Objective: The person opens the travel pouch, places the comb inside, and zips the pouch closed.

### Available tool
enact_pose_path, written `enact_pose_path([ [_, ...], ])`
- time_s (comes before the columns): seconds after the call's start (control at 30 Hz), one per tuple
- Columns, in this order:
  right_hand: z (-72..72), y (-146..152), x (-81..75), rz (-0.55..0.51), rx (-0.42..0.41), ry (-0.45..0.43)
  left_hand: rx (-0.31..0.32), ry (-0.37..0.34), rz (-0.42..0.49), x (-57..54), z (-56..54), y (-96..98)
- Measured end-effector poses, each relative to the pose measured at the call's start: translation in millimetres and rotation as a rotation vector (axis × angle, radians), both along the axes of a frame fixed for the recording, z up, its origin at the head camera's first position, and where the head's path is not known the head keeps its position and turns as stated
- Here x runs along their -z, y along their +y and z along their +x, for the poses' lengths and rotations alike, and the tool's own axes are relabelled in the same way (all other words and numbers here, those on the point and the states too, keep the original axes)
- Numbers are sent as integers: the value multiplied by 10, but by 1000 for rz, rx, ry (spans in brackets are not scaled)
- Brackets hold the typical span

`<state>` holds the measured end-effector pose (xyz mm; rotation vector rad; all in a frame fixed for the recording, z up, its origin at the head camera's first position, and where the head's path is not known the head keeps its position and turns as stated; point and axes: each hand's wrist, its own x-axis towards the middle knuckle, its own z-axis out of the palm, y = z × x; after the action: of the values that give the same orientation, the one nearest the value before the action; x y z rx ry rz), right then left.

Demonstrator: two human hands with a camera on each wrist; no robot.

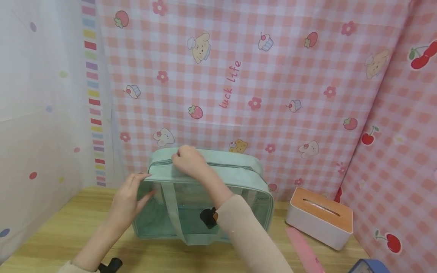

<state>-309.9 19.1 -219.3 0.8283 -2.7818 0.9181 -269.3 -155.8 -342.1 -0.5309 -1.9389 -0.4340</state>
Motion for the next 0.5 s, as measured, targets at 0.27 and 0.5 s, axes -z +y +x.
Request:
enact_pose_path([
  [0.27, 41, -279, 38, 105, -48, 60, 13, 12, 0, 12, 6, 35],
  [0.5, 11, -343, 107, 147, -186, 70, 9, 23, -16, 17, -7, -3],
])
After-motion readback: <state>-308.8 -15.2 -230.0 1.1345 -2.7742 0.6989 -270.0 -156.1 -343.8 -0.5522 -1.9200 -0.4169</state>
